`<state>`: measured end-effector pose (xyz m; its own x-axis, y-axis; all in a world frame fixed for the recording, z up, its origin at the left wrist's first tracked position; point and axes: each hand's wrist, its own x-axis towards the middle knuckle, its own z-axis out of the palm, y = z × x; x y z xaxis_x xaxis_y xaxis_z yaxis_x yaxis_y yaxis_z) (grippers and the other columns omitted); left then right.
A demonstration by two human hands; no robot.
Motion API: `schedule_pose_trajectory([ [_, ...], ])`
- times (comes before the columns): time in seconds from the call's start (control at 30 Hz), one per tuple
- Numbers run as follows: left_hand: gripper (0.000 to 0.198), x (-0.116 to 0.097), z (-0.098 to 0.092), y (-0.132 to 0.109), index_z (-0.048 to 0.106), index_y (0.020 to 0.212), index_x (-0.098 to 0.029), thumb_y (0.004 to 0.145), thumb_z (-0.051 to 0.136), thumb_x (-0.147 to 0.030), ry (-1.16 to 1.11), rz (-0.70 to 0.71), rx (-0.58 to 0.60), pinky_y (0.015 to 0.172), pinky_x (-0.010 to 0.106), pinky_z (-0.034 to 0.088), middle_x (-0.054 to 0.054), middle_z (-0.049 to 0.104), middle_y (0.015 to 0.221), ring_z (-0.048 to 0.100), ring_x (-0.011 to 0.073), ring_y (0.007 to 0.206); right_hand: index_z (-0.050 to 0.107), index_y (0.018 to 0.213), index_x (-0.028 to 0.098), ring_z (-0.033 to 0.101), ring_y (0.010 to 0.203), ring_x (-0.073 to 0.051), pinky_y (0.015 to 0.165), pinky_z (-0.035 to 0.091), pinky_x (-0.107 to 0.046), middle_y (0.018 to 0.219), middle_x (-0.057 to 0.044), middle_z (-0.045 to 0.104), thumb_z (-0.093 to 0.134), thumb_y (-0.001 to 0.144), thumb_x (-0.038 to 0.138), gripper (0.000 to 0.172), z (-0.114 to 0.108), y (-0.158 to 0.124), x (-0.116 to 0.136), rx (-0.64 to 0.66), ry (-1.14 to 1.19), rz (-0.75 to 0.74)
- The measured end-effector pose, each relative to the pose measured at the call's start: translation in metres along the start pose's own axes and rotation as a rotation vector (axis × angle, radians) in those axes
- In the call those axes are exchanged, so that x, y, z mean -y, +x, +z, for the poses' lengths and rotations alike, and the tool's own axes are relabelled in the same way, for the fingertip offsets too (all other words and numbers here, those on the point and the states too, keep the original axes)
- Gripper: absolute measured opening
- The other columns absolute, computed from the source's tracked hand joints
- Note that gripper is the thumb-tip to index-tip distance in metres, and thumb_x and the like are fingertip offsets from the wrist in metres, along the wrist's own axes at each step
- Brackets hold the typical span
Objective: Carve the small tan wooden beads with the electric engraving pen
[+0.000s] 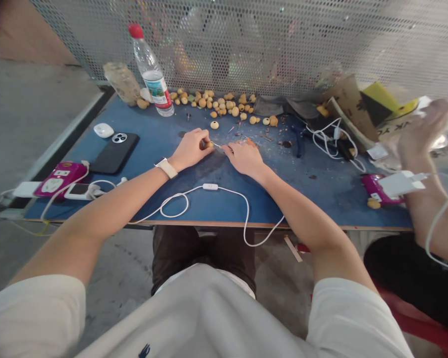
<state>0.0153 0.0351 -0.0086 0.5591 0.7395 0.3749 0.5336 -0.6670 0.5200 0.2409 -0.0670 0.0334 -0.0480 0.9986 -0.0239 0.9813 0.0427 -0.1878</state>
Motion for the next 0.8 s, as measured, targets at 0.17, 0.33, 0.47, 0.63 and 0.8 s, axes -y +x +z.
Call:
schedule_pose_trajectory([
  [0.17,0.012,0.004,-0.007,0.0,0.077,0.11,-0.023,0.108,0.081,-0.012,0.15,0.044,-0.028,0.11,0.049,0.061,0.013,0.076,0.123,0.074,0.0347,0.118,0.09,0.147,0.02,0.084,0.145,-0.046,0.12,0.065,-0.057,0.156,-0.025,0.089,0.037,0.137,0.049,0.062,-0.004,-0.003,0.001,-0.01,0.02,0.07],
  [0.33,0.019,-0.003,-0.013,0.002,0.085,0.122,-0.016,0.12,0.066,-0.018,0.339,0.111,-0.074,0.129,0.061,0.054,0.022,0.078,0.134,0.066,0.0451,0.15,0.091,0.141,0.02,0.088,0.135,-0.046,0.112,0.065,-0.054,0.146,-0.026,0.091,0.035,0.136,0.055,0.066,-0.001,-0.001,-0.008,-0.029,0.016,0.129],
  [0.47,0.038,-0.016,-0.008,0.002,0.088,0.135,-0.004,0.124,0.054,-0.016,0.5,0.053,0.044,0.132,0.063,0.056,0.029,0.077,0.146,0.062,0.0476,0.16,0.091,0.139,0.019,0.087,0.137,-0.049,0.111,0.065,-0.054,0.146,-0.027,0.09,0.035,0.135,0.056,0.068,0.002,0.002,-0.013,-0.023,0.008,0.112],
  [0.63,0.04,-0.016,0.002,0.005,0.091,0.133,-0.002,0.12,0.053,-0.006,0.604,-0.004,0.12,0.133,0.064,0.057,0.033,0.075,0.156,0.06,0.0505,0.166,0.091,0.138,0.02,0.087,0.135,-0.047,0.11,0.065,-0.054,0.148,-0.026,0.09,0.034,0.135,0.058,0.068,0.003,0.003,-0.017,-0.023,0.029,0.092],
  [0.8,0.045,0.005,0.006,0.007,0.091,0.136,-0.002,0.118,0.049,-0.005,0.551,0.039,0.049,0.132,0.066,0.058,0.032,0.077,0.151,0.06,0.0498,0.165,0.091,0.136,0.02,0.086,0.133,-0.047,0.11,0.064,-0.055,0.146,-0.027,0.091,0.036,0.135,0.058,0.067,0.005,0.006,-0.021,-0.027,0.042,0.083],
])
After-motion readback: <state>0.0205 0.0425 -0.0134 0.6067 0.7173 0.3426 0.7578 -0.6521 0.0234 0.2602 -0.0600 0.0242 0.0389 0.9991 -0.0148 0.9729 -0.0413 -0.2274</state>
